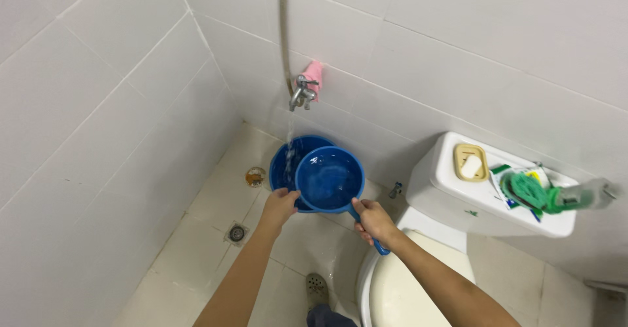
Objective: The person fills a blue scoop with water from a bucket and pours it onto a white sink and the tiled bathroom floor.
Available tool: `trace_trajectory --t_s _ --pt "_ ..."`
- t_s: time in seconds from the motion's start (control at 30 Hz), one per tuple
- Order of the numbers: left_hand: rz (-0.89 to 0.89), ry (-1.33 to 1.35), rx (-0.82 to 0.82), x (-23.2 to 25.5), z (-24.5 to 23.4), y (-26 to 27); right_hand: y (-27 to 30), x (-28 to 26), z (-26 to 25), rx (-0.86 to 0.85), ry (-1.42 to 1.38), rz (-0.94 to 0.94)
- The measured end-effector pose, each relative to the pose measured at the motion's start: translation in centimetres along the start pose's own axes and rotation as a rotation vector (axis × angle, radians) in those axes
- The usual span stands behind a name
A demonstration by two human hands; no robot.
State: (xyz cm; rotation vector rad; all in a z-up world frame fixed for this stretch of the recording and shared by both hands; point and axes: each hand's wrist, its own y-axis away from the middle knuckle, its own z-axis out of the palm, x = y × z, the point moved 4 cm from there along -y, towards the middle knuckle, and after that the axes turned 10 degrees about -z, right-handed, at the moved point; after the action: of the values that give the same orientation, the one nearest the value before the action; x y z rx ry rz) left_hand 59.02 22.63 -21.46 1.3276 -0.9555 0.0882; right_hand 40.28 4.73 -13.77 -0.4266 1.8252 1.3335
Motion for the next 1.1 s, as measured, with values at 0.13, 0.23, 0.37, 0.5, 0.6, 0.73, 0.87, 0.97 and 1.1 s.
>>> trace_trajectory --t_s 0.13,0.23,0.37,0.5,0.6,0.73,0.87,0.97,1.1 --pt "-0.042 -0.029 -0.073 -0.6 1.2 3.8 4.2 0.2 0.5 -0.011 -0.051 0.000" --pt "-0.030 0.051 -0.063 -1.2 1.2 6.7 7.1 0.9 0.8 -0.023 -0.062 -0.021" --pt "0.006 0.101 -0.067 -3.0 1.0 9.7 10.6 2.7 0.9 -0.048 0.005 -0.089" --pt "0.031 0.125 -0.063 -5.3 1.2 12.4 14.0 4.4 0.7 -0.077 0.061 -0.124" --pt "0.051 0.111 -0.019 -7.0 1.3 14.4 16.9 5.7 0.7 -0.056 0.162 -0.141" --pt "0.040 0.119 -0.047 -9.0 2.3 16.9 20.6 5.3 -0.6 0.185 0.471 -0.216" --pt "0.039 0.088 -0.100 -10.1 3.8 19.5 26.2 2.6 -1.4 0.496 0.712 -0.629" --pt "0.065 0.066 -0.158 -10.4 5.4 21.3 28.5 1.2 -1.2 0.525 0.682 -0.785" --pt "0.098 0.073 -0.241 -10.6 8.4 24.2 29.2 1.8 -1.1 0.400 0.659 -0.859"
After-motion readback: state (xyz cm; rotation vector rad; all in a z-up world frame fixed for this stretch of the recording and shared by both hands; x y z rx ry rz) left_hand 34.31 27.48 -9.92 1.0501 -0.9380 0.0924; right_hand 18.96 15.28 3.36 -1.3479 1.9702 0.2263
